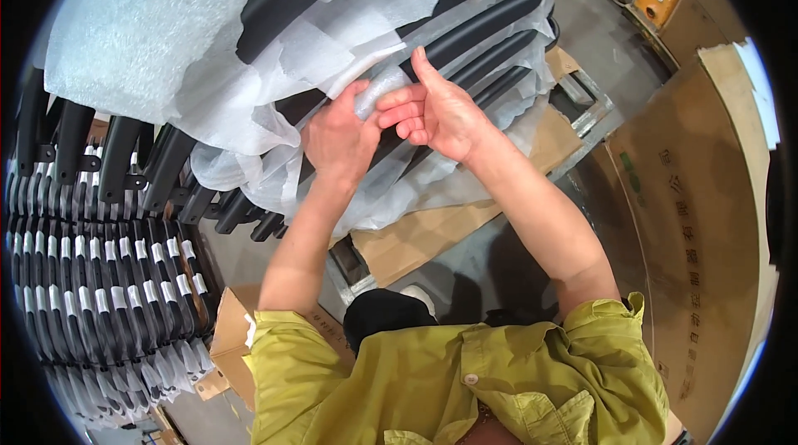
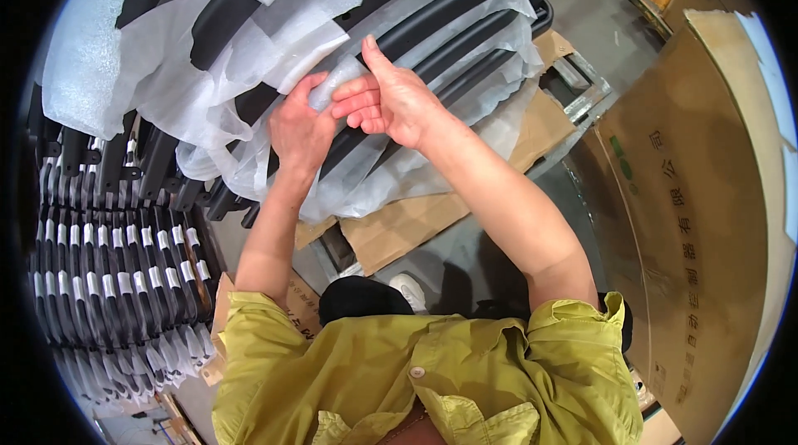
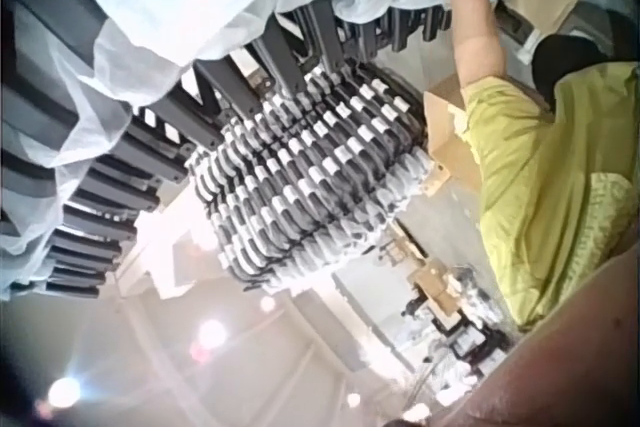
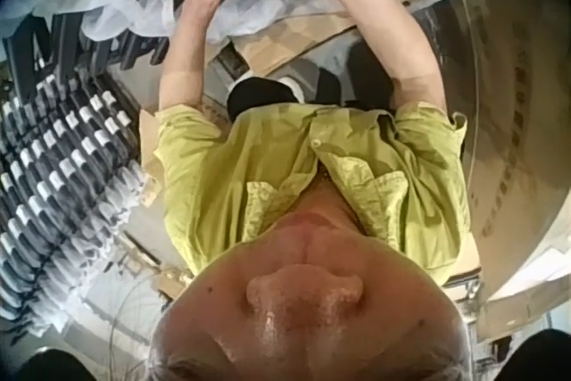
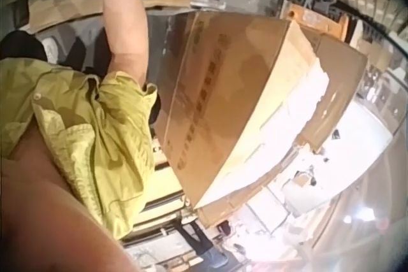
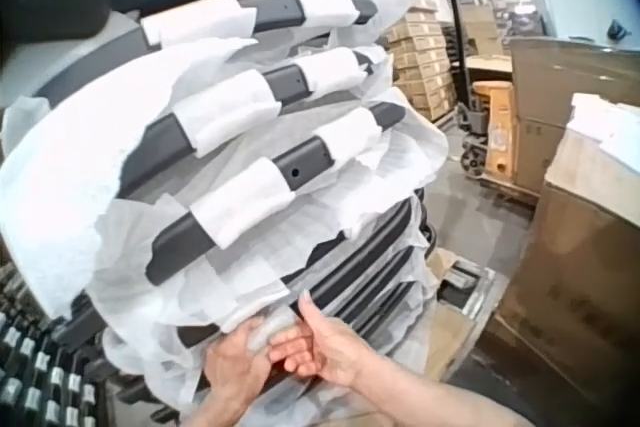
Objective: Wrapping protective foam pieces around curved metal components and securing them with adhesive tape.
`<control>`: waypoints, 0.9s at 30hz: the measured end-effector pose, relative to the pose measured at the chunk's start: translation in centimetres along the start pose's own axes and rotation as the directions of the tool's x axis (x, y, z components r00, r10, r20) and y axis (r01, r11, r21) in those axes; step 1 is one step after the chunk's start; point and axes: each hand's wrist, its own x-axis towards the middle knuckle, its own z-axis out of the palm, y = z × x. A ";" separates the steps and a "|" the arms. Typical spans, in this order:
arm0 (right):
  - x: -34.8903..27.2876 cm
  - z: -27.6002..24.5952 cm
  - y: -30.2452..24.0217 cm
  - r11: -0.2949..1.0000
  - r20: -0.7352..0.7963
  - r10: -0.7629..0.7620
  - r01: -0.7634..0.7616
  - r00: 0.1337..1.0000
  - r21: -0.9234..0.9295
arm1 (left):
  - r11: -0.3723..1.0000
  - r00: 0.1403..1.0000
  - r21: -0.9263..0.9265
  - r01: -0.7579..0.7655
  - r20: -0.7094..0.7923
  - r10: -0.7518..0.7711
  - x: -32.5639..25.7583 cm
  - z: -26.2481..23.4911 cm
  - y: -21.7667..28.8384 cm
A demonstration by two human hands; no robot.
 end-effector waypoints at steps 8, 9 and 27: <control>-7.1 1.8 -1.8 0.922 -0.011 -0.308 0.296 0.951 -0.249 | 0.951 0.998 -0.302 0.060 -0.013 -0.067 -0.1 1.1 -0.4; -8.4 2.7 -2.2 0.884 0.062 -0.359 0.361 0.931 -0.298 | 0.871 0.997 -0.486 -0.075 -0.051 0.058 -0.2 3.1 -3.7; -51.3 -0.3 -9.7 0.018 -0.494 -0.854 -0.940 0.163 -0.342 | 0.997 0.996 -0.011 -0.080 -0.049 0.080 1.0 1.7 -2.0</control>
